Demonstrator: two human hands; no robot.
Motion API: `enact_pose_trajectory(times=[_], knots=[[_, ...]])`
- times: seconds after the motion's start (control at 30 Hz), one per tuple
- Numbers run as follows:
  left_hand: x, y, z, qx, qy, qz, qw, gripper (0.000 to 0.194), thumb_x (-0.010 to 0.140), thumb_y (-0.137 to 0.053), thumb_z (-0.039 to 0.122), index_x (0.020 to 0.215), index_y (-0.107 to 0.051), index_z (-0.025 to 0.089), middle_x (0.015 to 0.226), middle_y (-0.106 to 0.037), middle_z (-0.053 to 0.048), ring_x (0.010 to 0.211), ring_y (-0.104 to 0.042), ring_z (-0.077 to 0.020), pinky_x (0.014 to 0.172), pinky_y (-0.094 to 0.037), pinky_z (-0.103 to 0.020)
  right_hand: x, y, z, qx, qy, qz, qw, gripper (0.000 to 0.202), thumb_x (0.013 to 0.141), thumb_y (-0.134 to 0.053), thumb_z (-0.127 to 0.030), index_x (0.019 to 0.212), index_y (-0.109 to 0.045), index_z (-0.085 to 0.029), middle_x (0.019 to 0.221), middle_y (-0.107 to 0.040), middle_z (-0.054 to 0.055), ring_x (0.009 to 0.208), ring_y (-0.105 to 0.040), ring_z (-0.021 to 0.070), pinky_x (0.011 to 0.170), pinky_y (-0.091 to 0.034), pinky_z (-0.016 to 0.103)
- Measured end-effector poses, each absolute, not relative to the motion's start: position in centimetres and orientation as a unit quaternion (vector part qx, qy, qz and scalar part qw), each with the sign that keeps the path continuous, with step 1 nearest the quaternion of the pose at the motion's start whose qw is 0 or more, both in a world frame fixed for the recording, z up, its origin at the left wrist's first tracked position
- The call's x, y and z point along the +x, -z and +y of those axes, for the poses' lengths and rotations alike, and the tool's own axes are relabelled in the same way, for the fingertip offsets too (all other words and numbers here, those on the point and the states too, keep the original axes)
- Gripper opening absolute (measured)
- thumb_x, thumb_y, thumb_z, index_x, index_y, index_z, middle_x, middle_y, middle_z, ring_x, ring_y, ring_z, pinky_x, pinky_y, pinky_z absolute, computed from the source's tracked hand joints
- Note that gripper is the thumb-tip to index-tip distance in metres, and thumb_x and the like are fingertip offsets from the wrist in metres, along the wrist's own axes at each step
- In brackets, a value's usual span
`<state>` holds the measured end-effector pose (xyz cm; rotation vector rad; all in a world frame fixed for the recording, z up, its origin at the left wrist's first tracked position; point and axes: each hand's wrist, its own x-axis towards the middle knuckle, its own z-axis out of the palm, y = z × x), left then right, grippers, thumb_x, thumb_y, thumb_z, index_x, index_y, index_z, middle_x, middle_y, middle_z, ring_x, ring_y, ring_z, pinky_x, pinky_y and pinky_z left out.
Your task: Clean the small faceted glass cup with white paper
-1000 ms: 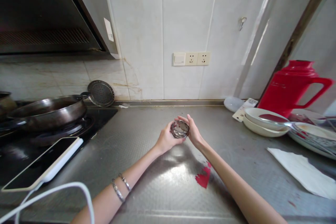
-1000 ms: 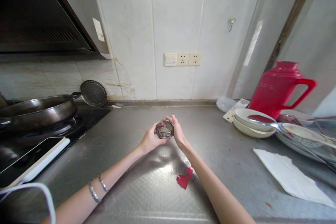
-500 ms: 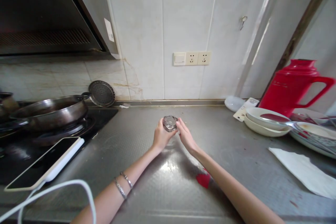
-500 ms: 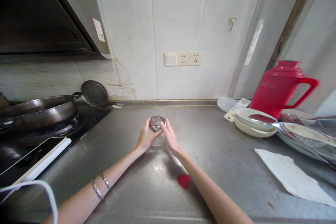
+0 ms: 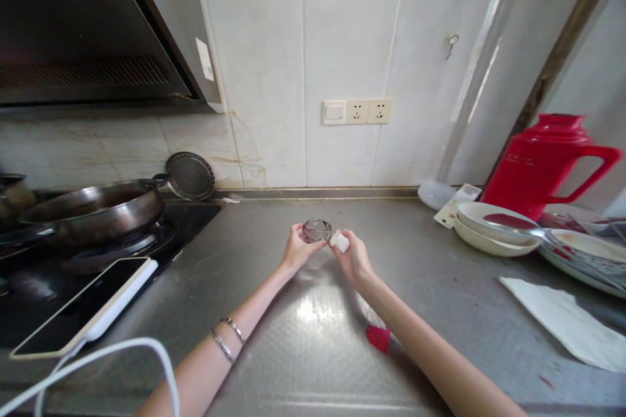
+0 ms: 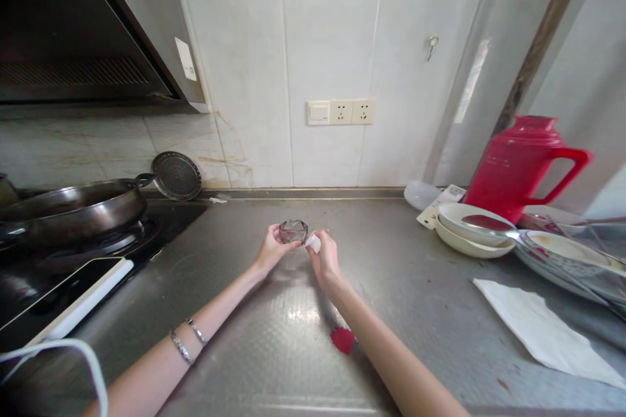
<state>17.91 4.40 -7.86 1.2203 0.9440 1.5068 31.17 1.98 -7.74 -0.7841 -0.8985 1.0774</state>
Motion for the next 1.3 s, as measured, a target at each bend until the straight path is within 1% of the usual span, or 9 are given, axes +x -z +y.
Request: enact_pose_trajectory(times=[0.2,0.33,0.47,0.63,0.73,0.8,0.97,1.1,1.3], knots=[[17.4,7.3,4.1,0.469,-0.599,0.377,0.529,0.061,0.045,-0.086,0.011,0.095,-0.052,0.014,0.091,-0.07,-0.008,0.085,-0.065,-0.0189,0.084,-0.048,-0.034,31.5,6.7,2.0,-0.323,-0.58,-0.22,0.715,0.018,0.066,-0.065,-0.031,0.076,-0.053,-0.022,0.066,-0.062,-0.004,0.066,-0.066,0.0138,0.069,-0.059,0.026],[16.8,6.9,4.2,0.464,-0.572,0.327,0.592,0.042,0.054,-0.081,0.014,0.092,-0.062,0.012,0.091,-0.071,-0.008,0.084,-0.065,-0.0192,0.083,-0.047,-0.032,32.3,7.2,2.7,-0.336,-0.578,-0.229,0.707,0.016,0.061,-0.062,-0.018,0.074,-0.053,-0.02,0.072,-0.068,0.001,0.071,-0.069,0.017,0.069,-0.059,0.028],[16.3,6.5,4.0,0.432,-0.514,0.269,0.691,0.031,0.061,-0.072,0.013,0.091,-0.066,0.01,0.088,-0.071,-0.01,0.079,-0.065,-0.0227,0.074,-0.05,-0.036,33.2,7.1,3.2,-0.335,-0.559,-0.231,0.722,0.018,0.064,-0.057,-0.017,0.08,-0.051,-0.021,0.08,-0.071,0.002,0.073,-0.071,0.0201,0.068,-0.061,0.035],[16.6,6.1,3.6,0.289,-0.487,0.203,0.799,0.024,0.069,-0.058,0.014,0.091,-0.064,0.007,0.094,-0.069,-0.017,0.088,-0.064,-0.0299,0.081,-0.049,-0.05,33.6,5.8,3.5,-0.338,-0.508,-0.278,0.742,0.016,0.066,-0.059,-0.017,0.077,-0.048,-0.022,0.085,-0.073,0.004,0.082,-0.071,0.0201,0.072,-0.06,0.035],[16.7,5.7,3.6,0.241,-0.493,0.167,0.819,0.02,0.073,-0.054,0.017,0.087,-0.063,0.008,0.092,-0.069,-0.017,0.087,-0.065,-0.0293,0.082,-0.048,-0.05,33.8,5.0,3.7,-0.348,-0.491,-0.311,0.735,0.015,0.065,-0.061,-0.02,0.077,-0.052,-0.021,0.082,-0.073,0.005,0.08,-0.071,0.0207,0.071,-0.058,0.034],[16.7,5.4,3.8,0.225,-0.5,0.161,0.82,0.021,0.078,-0.053,0.026,0.086,-0.063,0.009,0.091,-0.068,-0.017,0.083,-0.065,-0.0286,0.081,-0.049,-0.05,34.1,4.6,3.9,-0.369,-0.471,-0.348,0.722,0.016,0.064,-0.062,-0.022,0.08,-0.058,-0.019,0.082,-0.073,0.005,0.077,-0.07,0.02,0.068,-0.057,0.031],[17.4,5.3,4.6,0.175,-0.506,0.209,0.818,0.051,0.086,-0.041,0.056,0.086,-0.062,0.009,0.084,-0.068,-0.017,0.077,-0.064,-0.028,0.072,-0.051,-0.046,35.0,4.2,4.6,-0.471,-0.316,-0.489,0.663,0.027,0.066,-0.059,-0.031,0.084,-0.071,-0.014,0.077,-0.072,0.005,0.067,-0.064,0.0185,0.058,-0.049,0.026],[18.3,5.6,5.0,0.132,-0.526,0.259,0.799,0.048,0.089,-0.035,0.052,0.081,-0.06,0.013,0.074,-0.067,-0.013,0.066,-0.063,-0.0244,0.061,-0.05,-0.04,35.3,3.7,5.1,-0.508,-0.226,-0.542,0.631,0.035,0.069,-0.059,-0.035,0.094,-0.072,-0.014,0.073,-0.072,0.004,0.066,-0.061,0.0183,0.061,-0.046,0.028],[18.5,5.7,4.1,0.179,-0.451,0.295,0.823,0.041,0.087,-0.039,0.046,0.091,-0.062,0.012,0.081,-0.068,-0.013,0.067,-0.064,-0.0239,0.053,-0.049,-0.034,34.7,2.3,4.9,-0.441,-0.157,-0.635,0.615,0.026,0.078,-0.058,-0.03,0.096,-0.072,-0.02,0.094,-0.074,0.005,0.085,-0.067,0.0213,0.079,-0.05,0.033]])
